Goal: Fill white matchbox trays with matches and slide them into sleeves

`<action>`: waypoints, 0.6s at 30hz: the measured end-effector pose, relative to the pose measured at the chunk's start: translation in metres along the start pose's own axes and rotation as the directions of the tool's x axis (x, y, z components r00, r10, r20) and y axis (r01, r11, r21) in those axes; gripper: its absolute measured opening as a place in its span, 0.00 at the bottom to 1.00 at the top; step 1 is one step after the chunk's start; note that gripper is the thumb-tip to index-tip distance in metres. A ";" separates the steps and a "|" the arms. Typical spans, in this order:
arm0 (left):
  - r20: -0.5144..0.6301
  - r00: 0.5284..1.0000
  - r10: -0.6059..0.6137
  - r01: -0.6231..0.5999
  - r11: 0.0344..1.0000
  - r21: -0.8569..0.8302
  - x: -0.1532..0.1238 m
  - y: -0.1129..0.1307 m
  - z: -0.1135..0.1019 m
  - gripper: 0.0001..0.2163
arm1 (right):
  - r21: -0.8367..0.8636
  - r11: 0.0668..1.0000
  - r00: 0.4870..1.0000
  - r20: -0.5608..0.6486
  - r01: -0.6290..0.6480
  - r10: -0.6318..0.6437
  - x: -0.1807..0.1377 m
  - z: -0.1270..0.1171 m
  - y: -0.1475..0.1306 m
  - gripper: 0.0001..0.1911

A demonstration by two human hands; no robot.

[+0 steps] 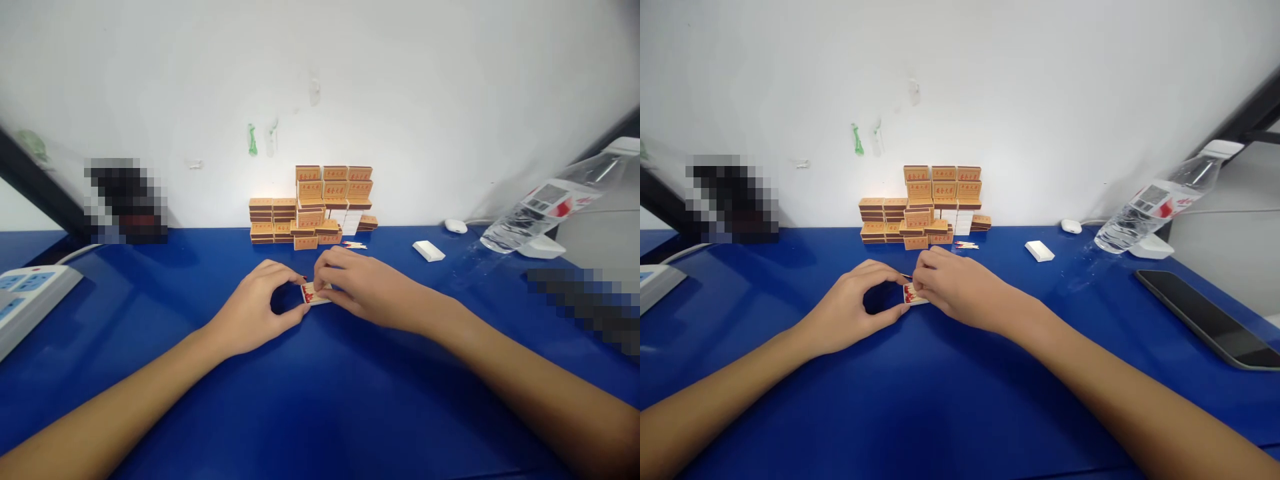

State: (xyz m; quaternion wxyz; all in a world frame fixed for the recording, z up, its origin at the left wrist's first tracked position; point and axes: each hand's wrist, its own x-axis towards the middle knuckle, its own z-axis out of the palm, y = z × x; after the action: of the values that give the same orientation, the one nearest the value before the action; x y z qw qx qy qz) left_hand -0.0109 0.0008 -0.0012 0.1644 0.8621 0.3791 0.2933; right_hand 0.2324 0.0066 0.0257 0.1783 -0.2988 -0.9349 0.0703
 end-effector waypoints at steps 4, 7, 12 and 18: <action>0.000 1.000 0.024 -0.024 1.000 -0.003 -0.003 0.003 0.001 0.11 | 0.116 0.985 0.985 -0.101 -0.129 0.141 0.004 -0.001 0.016 0.06; 0.013 0.999 0.052 -0.051 0.998 -0.023 -0.005 0.009 0.000 0.10 | 0.212 0.937 0.940 -0.141 -0.278 0.311 0.015 0.005 0.031 0.06; 0.086 0.996 0.018 -0.017 1.000 -0.015 -0.007 0.013 -0.003 0.08 | 0.342 0.876 0.932 0.004 -0.341 0.362 0.043 0.027 0.034 0.10; 0.075 0.996 -0.050 0.046 0.998 0.047 -0.004 0.007 -0.005 0.11 | 0.184 0.934 0.951 0.038 -0.307 0.305 0.046 0.025 0.024 0.07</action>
State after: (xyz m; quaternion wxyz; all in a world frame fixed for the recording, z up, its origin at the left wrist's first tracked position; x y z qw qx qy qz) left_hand -0.0124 -0.0069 0.0046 0.1661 0.8669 0.3997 0.2474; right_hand 0.2010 0.0524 0.0101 0.1886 -0.4222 -0.8668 0.1864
